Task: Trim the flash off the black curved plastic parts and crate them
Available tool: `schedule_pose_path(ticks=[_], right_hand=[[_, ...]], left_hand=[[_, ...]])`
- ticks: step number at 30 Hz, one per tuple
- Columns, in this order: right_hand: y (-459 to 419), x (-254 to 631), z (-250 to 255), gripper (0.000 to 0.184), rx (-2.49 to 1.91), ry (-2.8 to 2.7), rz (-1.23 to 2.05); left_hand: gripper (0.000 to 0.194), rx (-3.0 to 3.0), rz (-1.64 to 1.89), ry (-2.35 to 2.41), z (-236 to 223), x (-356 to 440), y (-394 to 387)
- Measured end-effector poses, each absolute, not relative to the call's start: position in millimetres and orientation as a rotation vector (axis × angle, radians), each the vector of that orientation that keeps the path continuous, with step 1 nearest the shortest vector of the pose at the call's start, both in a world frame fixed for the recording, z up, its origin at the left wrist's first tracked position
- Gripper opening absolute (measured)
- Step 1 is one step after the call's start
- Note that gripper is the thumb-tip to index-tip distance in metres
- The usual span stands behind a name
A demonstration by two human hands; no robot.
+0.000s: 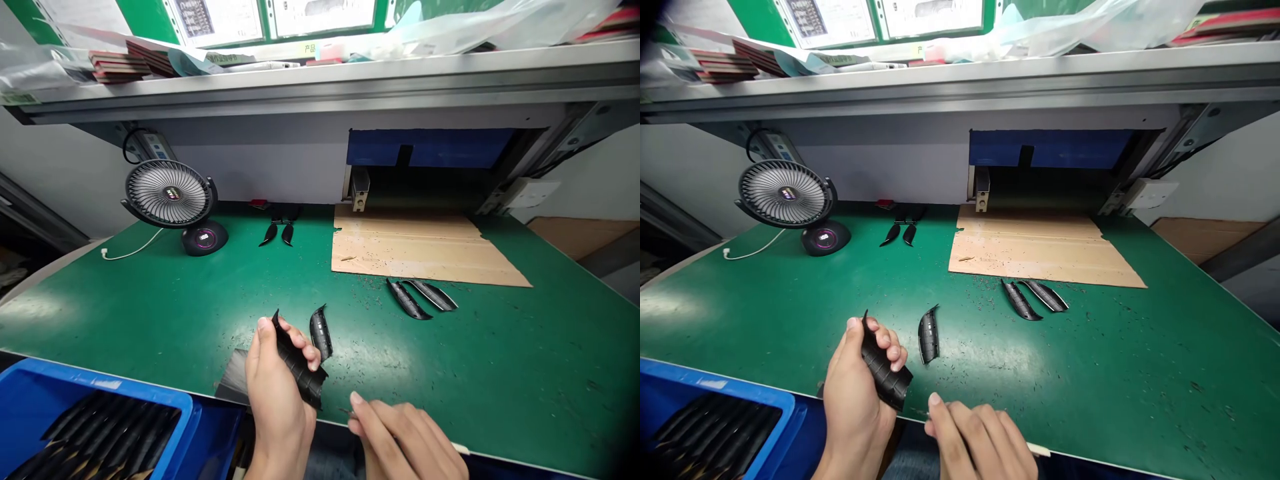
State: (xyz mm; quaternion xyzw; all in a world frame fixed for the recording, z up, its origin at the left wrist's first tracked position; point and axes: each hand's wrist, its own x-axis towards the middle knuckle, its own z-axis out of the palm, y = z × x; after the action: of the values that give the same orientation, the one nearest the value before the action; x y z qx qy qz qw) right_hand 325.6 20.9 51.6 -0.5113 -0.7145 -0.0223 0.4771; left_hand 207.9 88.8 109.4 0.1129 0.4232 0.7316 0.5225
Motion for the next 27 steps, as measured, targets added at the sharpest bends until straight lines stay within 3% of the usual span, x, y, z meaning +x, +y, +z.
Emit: schedule_pose_path(ticks=[5,7,12,14,16,20,24,27], right_hand=[[33.8,307.9,40.1,0.029,-1.34,-1.276,0.997],[35.5,306.7,35.4,0.035,-1.393,-1.259,1.176],[52.4,357.8,33.4,0.03,-1.62,-1.725,0.542],[76.7,389.4,35.9,0.028,-1.819,-1.733,0.347],[108.0,414.2,36.7,0.027,-1.968,-1.666,0.242],[151.3,433.2,35.0,0.023,-2.072,-1.7,0.183],[136.3,429.5,49.2,0.027,-1.894,-1.844,0.26],[105.8,415.6,73.4,0.034,-1.413,-2.131,0.441]], left_hand=[[0.027,0.304,1.626,0.969,98.6,223.5,78.9],[0.028,0.334,1.596,0.969,93.0,224.3,76.7],[0.025,0.638,1.664,1.325,66.5,183.0,113.7],[0.043,0.993,1.349,1.552,48.9,165.3,136.9],[0.045,1.243,1.206,1.645,31.9,157.7,154.7],[0.024,1.447,1.203,1.659,19.9,166.5,165.0],[0.029,1.528,1.252,1.673,44.2,178.9,145.0],[0.038,1.21,1.131,1.422,66.8,192.3,119.5]])
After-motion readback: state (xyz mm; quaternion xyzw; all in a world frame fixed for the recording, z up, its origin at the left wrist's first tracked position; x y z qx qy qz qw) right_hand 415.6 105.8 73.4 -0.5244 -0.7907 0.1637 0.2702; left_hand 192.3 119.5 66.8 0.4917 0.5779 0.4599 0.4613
